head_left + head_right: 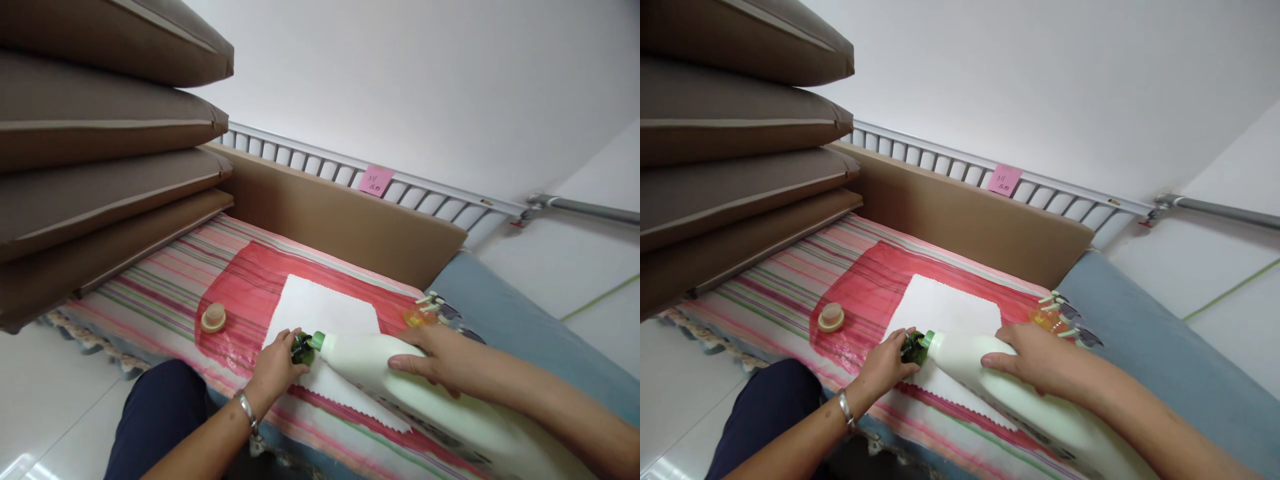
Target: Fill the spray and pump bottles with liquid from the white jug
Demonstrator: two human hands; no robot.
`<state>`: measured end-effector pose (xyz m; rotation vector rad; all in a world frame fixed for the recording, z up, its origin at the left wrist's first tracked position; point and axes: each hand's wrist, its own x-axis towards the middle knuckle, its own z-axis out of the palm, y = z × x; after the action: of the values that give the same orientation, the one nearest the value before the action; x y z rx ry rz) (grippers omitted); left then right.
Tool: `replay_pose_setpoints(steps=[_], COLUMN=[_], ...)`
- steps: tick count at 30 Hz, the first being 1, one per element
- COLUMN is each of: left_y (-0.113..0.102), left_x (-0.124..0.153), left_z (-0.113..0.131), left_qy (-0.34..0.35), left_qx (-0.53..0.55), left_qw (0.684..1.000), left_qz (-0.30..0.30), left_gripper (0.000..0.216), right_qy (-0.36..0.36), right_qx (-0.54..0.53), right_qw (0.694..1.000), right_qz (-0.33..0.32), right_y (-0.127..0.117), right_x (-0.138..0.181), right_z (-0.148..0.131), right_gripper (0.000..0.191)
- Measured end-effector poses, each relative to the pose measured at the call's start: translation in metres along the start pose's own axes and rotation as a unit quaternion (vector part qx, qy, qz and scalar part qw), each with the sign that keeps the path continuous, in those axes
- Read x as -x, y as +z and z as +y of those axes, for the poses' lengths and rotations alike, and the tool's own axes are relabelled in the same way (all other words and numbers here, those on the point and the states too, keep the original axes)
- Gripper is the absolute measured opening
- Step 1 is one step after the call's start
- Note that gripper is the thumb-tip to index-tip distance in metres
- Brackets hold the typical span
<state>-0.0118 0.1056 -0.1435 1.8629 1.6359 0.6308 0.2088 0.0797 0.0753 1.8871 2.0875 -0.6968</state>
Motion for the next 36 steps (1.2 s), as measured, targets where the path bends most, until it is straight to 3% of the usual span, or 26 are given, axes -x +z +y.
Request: replay_pose_setpoints(steps=[36], left_y=[-0.0019], left_x=[0.0011], left_z=[0.0014], left_qy=[0.005], left_qx=[-0.010], left_qw=[1.000], left_qz=[-0.007], left_gripper=[0.073], right_qy=[-0.002], right_qx=[0.025], right_qw=[1.000], right_qz=[-0.004], right_y=[-0.0038], right_x=[-0.0016], right_z=[-0.0062], right_gripper=[0.030])
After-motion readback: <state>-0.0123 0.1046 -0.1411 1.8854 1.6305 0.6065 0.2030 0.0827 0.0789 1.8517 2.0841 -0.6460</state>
